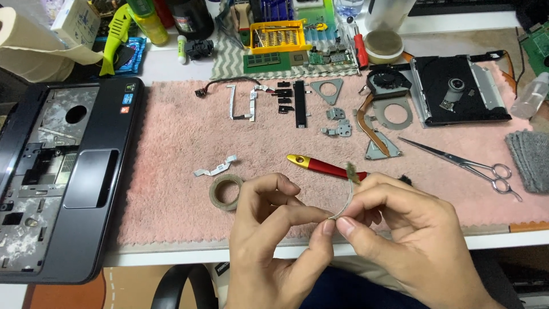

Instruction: The person cuts a small piece of white tape with scissors and applies it to a flexible ribbon cable. They then fold the tape over the cable to secure it. The workspace contains various disassembled laptop parts and tools.

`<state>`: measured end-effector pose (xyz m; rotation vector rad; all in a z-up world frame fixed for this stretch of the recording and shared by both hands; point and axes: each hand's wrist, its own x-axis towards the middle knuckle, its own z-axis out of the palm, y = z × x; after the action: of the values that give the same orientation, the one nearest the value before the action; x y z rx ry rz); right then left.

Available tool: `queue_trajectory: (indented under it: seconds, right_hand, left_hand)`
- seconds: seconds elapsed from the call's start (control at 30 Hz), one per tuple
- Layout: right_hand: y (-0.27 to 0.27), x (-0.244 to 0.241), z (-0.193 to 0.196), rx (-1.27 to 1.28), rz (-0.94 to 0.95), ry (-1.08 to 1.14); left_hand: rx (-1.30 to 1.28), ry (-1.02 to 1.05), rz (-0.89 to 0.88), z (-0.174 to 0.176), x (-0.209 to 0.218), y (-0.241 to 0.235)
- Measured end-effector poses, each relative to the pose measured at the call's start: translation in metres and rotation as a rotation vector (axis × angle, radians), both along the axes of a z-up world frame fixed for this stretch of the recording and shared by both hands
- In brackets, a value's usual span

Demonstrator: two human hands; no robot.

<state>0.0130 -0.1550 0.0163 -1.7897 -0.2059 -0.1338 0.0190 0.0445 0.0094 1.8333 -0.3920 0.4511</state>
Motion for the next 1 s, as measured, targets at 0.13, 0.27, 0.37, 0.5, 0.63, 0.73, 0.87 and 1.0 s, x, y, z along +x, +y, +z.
queue_trajectory:
  seconds: [0.13, 0.27, 0.37, 0.5, 0.63, 0.73, 0.87, 1.0]
  right_hand:
    - [0.008, -0.004, -0.009, -0.042, -0.095, -0.097]
    - [0.019, -0.01, -0.015, 0.032, -0.191, -0.12]
    - [0.019, -0.013, -0.015, 0.012, -0.214, -0.103]
    - [0.015, -0.007, -0.009, 0.004, -0.139, -0.142]
    - [0.012, -0.004, -0.002, -0.116, -0.087, -0.172]
    - [0.011, -0.005, -0.002, -0.136, -0.089, -0.153]
    - [0.014, -0.005, 0.0, -0.19, -0.113, -0.192]
    - [0.014, -0.004, -0.001, -0.213, -0.085, -0.258]
  left_hand:
    - [-0.032, -0.041, 0.039, -0.001, -0.002, -0.004]
    - [-0.069, -0.055, 0.095, 0.0, -0.006, -0.009]
    - [-0.08, -0.067, 0.132, -0.001, -0.008, -0.012]
    - [-0.066, -0.06, 0.099, -0.001, -0.006, -0.006]
    - [0.001, -0.096, 0.066, -0.003, -0.005, -0.004]
    - [0.047, -0.135, 0.064, -0.005, -0.005, -0.005]
    - [0.055, -0.15, 0.083, -0.006, -0.006, -0.008]
    - [-0.003, -0.063, 0.091, 0.0, -0.009, -0.009]
